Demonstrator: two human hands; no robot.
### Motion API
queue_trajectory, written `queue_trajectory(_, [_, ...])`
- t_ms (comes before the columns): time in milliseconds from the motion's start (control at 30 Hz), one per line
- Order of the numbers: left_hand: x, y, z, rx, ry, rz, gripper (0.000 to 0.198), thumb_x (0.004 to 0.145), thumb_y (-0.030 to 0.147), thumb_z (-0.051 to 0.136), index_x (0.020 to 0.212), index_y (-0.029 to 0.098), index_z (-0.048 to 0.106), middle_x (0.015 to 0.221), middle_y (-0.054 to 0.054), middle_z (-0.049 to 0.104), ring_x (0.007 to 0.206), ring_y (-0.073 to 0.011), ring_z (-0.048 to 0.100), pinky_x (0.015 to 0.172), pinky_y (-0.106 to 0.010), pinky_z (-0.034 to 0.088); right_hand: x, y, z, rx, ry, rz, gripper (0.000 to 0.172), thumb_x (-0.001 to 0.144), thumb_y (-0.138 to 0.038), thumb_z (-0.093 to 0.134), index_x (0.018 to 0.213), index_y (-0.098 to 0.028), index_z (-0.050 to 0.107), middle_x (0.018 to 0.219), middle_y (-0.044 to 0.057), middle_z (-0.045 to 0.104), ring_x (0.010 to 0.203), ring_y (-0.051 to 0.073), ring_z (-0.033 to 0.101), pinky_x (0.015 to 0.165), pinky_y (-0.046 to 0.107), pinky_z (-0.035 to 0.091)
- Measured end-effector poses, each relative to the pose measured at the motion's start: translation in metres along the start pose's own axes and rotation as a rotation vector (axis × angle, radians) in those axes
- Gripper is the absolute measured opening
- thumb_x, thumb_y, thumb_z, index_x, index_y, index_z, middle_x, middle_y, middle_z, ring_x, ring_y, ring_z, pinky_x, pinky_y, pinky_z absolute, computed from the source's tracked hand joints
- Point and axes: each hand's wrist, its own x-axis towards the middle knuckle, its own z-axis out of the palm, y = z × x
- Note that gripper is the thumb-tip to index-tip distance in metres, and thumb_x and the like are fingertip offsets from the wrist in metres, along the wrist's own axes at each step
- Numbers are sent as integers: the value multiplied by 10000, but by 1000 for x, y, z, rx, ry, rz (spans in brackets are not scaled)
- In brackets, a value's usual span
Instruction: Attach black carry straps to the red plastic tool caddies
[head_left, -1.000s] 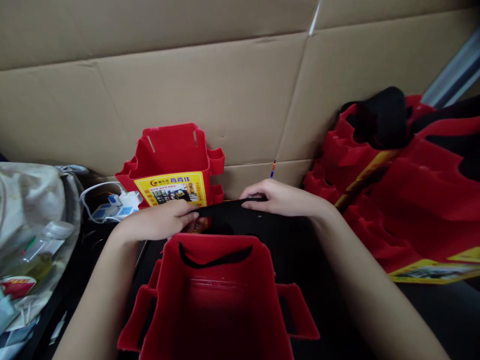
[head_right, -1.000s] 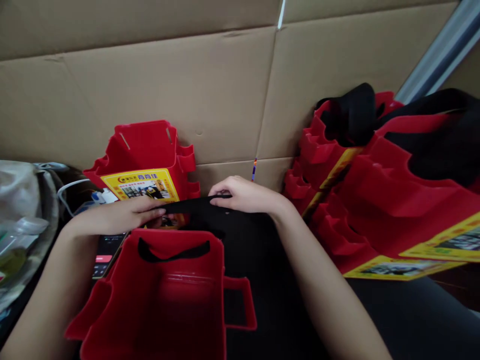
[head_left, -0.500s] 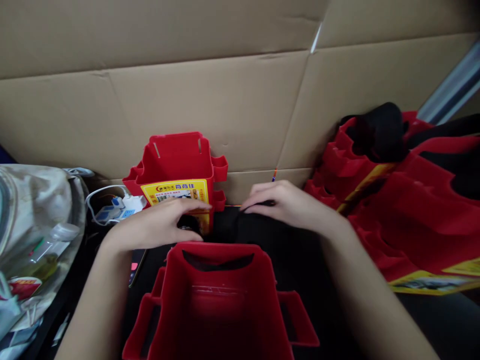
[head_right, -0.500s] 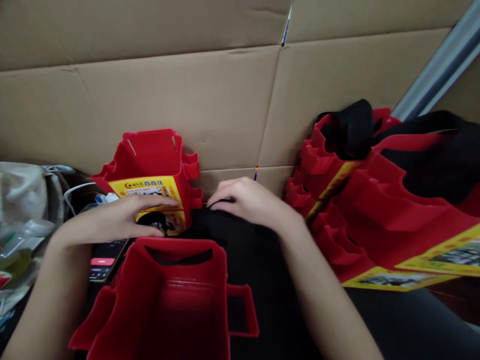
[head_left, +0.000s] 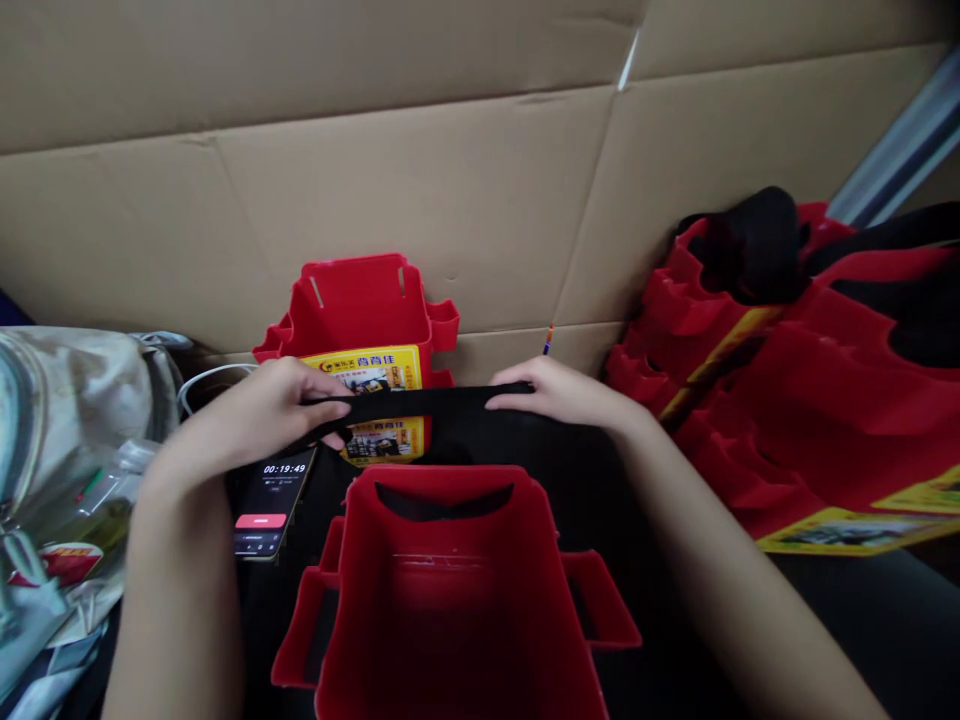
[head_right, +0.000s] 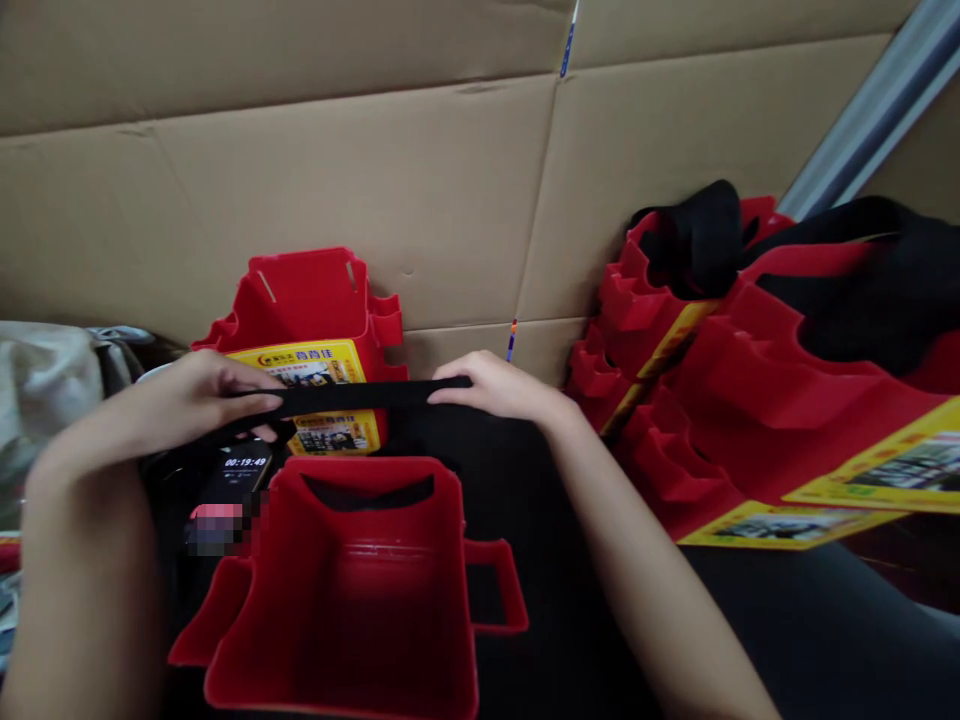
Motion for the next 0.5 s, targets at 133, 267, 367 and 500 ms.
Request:
queue_trajectory(133, [-6, -6, -6, 168, -76, 49, 264, 785, 381, 540, 886, 191, 692, 871, -24, 707, 777, -176, 640, 687, -255, 502, -9, 7, -11, -75, 44, 59, 340, 840, -462, 461, 871, -183, 654, 763, 11, 651, 678, 137, 563, 617, 231, 368])
queue_trajectory(267, [17, 12, 19, -18, -120, 187, 546, 696, 411, 650, 1197, 222, 545, 1241, -47, 566, 1111, -212, 540, 951, -325, 428, -2, -17, 7, -146, 108, -111, 272, 863, -404, 461, 893, -207, 646, 842, 14, 670, 720, 128, 586, 661, 223, 363])
queue_trajectory(367, [41, 23, 43, -254, -177, 198, 624, 706, 412, 639, 1245, 142, 479, 1247, -115, 552, 1120, -206, 538, 958, -332, 420, 5, -37, 26, -188, 63, -208, 223, 869, -353, 472, 887, -207, 639, 799, 10, 667, 672, 112, 577, 626, 215, 343])
queue_trajectory(500, [56, 24, 58, -205, -226, 221, 447, 722, 374, 623, 1093, 125, 587, 1020, -72, 667, 934, -189, 611, 802, -280, 468, 9, -42, 36, -150, 48, -221, 226, 879, -351, 453, 894, -204, 624, 821, 14, 650, 686, 108, 563, 622, 214, 339])
